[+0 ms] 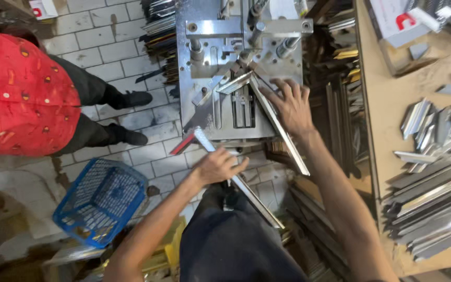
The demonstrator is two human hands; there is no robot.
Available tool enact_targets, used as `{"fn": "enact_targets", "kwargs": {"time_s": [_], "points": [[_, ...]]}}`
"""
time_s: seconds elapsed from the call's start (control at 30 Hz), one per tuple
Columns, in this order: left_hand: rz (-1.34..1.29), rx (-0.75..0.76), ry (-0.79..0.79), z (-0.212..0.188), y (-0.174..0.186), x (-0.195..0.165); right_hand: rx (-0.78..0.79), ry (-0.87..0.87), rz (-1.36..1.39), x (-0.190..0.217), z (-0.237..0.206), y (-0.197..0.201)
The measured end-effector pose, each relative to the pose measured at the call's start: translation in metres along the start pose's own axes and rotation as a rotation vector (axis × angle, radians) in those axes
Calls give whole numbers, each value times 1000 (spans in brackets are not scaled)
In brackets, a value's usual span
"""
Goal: The person picks up cut metal picture frame moulding pieces from the work table, places two mitred corners into a manual frame joining press, and operates the press to fasten the corners. They then set the joined frame on the table and repeat the cycle with additional frame sections.
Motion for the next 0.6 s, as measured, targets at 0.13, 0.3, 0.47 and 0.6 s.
{"fn": "enact_targets", "kwargs": {"time_s": [0.13,0.3,0.47,0.6], "points": [[-372,-209,564,-64,49,56,308,31,-433,-9,-13,-28],[-162,184,795,-69,33,72,258,-13,155,-7,-56,-28],[-277,49,743,-52,10,74,92,-17,165,-3,-50,-18],[-224,-104,790,-8,13,113,-55,-54,21,-4,-12,-15]]}}
Point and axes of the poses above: each hand's wrist, its own z-axis towards the middle knuckle, its own y-axis out of the back of the hand, x = y × z, the point moved 6 cm from there along z, towards the middle knuckle, and after that the axes turned 15 degrees about x, right-handed, at the moved point
